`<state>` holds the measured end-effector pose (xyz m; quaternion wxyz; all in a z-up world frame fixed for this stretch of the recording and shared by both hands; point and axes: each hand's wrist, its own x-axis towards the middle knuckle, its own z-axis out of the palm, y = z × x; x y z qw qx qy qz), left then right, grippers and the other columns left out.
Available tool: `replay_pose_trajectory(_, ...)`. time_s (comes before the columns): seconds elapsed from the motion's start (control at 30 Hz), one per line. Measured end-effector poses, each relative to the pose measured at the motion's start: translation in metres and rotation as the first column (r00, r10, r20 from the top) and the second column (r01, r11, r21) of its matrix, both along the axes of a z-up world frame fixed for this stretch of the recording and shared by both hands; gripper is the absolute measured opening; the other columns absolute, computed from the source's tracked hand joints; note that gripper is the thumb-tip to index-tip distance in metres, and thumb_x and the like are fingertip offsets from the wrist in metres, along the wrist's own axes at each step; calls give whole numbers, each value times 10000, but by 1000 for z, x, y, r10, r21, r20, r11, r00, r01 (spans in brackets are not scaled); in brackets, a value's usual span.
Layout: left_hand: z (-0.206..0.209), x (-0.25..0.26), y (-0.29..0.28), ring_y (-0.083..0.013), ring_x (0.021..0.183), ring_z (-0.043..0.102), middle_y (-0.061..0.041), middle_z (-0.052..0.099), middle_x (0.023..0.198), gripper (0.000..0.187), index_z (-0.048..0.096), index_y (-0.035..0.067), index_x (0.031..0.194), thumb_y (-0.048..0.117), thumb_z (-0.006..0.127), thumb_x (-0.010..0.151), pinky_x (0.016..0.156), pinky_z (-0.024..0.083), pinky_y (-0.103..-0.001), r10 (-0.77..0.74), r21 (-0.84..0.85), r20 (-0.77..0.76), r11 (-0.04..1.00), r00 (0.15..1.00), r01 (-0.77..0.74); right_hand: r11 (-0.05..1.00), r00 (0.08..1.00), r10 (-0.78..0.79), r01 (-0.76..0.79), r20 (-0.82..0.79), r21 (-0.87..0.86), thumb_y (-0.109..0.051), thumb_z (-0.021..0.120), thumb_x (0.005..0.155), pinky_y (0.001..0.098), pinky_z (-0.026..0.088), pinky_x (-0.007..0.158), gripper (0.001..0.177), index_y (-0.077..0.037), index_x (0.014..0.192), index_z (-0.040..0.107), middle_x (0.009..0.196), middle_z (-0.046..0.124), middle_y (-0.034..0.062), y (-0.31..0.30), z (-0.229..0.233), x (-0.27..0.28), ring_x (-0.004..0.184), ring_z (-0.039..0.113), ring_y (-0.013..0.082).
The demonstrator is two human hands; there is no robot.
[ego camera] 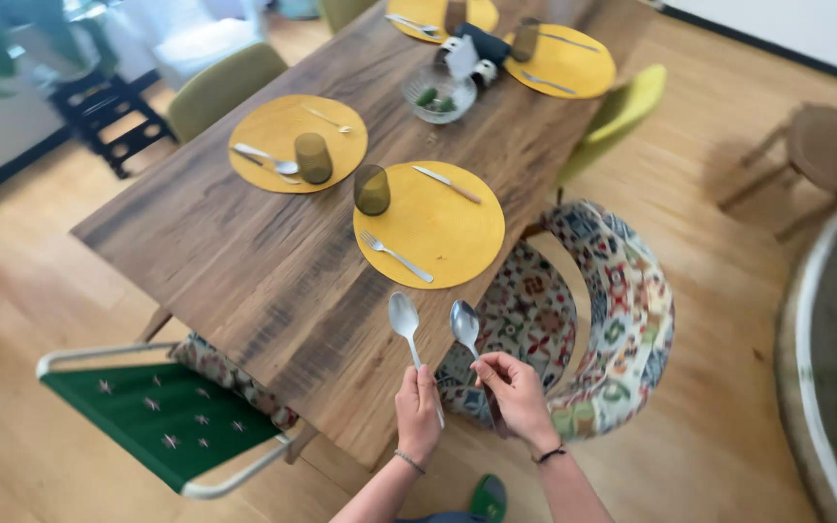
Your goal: Setting up a dining table by placing spoons and napkins.
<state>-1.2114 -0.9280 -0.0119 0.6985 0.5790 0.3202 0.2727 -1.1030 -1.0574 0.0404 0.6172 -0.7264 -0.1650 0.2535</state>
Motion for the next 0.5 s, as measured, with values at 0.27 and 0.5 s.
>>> replay_pose_trajectory(0.27, -5, 40, -47, -68, 467, 416, 28, 464, 542, 369, 536, 68, 796, 310, 481, 1069, 425, 353, -279, 285, -45, -39, 957, 958, -287, 963, 962, 264, -258, 74, -83, -213, 687, 955, 223, 455, 593, 233, -19, 1045, 780, 745, 692, -20, 8, 22, 97, 667, 569, 32)
replay_pose_trajectory(0.5, -16, 79, -32, -62, 451, 392, 35, 440, 527, 379, 514, 69, 773, 307, 483, 1067, 406, 319, -285, 412, -27, -106, 908, 905, -417, 933, 939, 336, -322, 71, -162, -208, 697, 944, 230, 460, 574, 234, -30, 1065, 791, 722, 700, -14, 47, 20, 138, 647, 569, 39)
